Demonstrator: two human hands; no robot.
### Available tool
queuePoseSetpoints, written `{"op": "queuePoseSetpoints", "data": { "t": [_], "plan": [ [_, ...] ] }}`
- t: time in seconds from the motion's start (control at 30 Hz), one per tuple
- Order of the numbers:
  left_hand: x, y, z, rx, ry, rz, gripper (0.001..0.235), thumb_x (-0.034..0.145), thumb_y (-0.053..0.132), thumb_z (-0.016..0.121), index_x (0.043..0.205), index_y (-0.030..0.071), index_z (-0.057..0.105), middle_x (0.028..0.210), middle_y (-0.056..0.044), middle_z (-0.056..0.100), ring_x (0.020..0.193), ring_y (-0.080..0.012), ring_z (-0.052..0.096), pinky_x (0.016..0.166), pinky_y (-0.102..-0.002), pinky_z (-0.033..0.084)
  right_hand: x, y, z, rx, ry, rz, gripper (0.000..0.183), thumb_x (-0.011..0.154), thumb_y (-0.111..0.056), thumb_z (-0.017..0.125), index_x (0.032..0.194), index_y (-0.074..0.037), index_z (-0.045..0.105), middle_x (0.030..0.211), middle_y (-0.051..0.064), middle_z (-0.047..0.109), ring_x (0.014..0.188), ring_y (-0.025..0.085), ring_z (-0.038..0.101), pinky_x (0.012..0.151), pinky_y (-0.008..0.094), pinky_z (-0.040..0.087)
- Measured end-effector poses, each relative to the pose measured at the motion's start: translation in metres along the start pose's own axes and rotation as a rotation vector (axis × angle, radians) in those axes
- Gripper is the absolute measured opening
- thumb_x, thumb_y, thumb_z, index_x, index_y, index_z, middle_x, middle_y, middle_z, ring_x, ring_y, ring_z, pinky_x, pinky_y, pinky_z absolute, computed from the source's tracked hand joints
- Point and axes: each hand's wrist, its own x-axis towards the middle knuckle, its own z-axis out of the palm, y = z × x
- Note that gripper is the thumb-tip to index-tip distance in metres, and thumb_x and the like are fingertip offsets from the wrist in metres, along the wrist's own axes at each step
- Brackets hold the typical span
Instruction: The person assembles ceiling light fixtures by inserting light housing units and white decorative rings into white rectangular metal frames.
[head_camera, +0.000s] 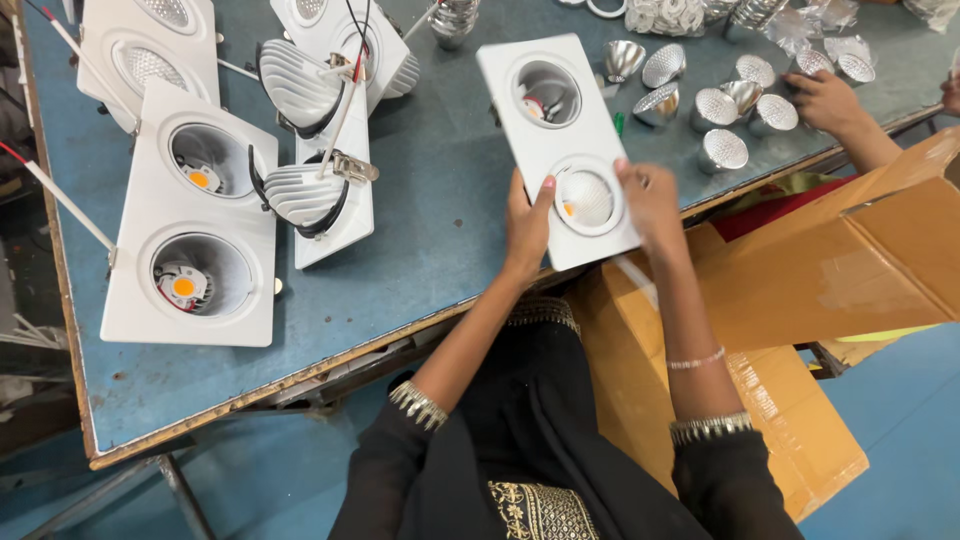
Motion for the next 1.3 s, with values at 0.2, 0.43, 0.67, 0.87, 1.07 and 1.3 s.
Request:
{"op": "queuePoseSetpoints", "data": {
  "t": [0.2,0.43,0.67,0.87,1.07,1.3],
  "plan": [
    [0.008,0.091,-0.055,0.574,-0.087,-0.023,0.027,0.095,0.019,0.056,0.115,0.005,0.068,0.104,-0.018,0.077,0.094,-0.0331,0.076,0.088,-0.044,0.055,-0.039,0.052,0.049,0.034,-0.3,0.164,0.039,0.101,-0.027,0.052,0.12,0.002,0.068,0.104,0.014,0.075,0.089,0.022,0.07,0.076,0.037,0.058],
    [0.006,0.106,-0.101,0.685,-0.281,0.009,0.04,0.097,0.034,0.054,0.117,0.002,0.068,0.103,-0.021,0.075,0.095,-0.0331,0.069,0.085,-0.044,0.053,-0.064,0.048,0.095,0.003,-0.292,-0.139,0.092,0.086,-0.051,0.072,0.156,-0.01,0.03,0.153,0.023,0.029,0.139,0.037,0.043,0.108,0.047,0.049],
    [0.011,0.079,-0.131,0.31,-0.409,-0.147,0.097,0.096,0.078,0.021,0.125,-0.002,0.068,0.116,-0.015,0.073,0.108,-0.0221,0.067,0.101,-0.033,0.046,-0.033,0.033,0.098,-0.133,-0.451,-0.513,0.126,0.074,-0.068,0.08,0.166,-0.011,0.016,0.171,0.026,0.014,0.16,0.045,0.013,0.13,0.054,0.017],
    [0.002,0.068,-0.126,0.293,-0.29,-0.137,0.098,0.094,0.079,0.025,0.116,-0.005,0.071,0.104,-0.017,0.075,0.095,-0.0237,0.068,0.09,-0.032,0.05,-0.02,0.033,0.099,-0.143,-0.513,-0.483,0.137,0.067,-0.071,0.083,0.167,-0.012,0.01,0.17,0.027,0.016,0.159,0.046,0.016,0.129,0.054,0.017],
    [0.0,0.078,-0.121,0.286,-0.283,-0.148,0.096,0.095,0.078,0.028,0.115,-0.005,0.073,0.098,-0.016,0.075,0.09,-0.0224,0.068,0.085,-0.031,0.051,-0.023,0.031,0.098,-0.12,-0.496,-0.408,0.134,0.064,-0.066,0.084,0.166,-0.013,0.016,0.166,0.027,0.025,0.156,0.044,0.02,0.126,0.054,0.021],
    [0.001,0.073,-0.127,0.292,-0.347,-0.13,0.104,0.093,0.082,0.019,0.122,-0.004,0.07,0.106,-0.016,0.074,0.097,-0.0219,0.069,0.092,-0.03,0.051,-0.026,0.023,0.092,-0.031,-0.57,-0.376,0.129,0.069,-0.058,0.088,0.165,-0.012,0.015,0.166,0.024,0.022,0.158,0.041,0.02,0.128,0.051,0.021]
  ]
}}
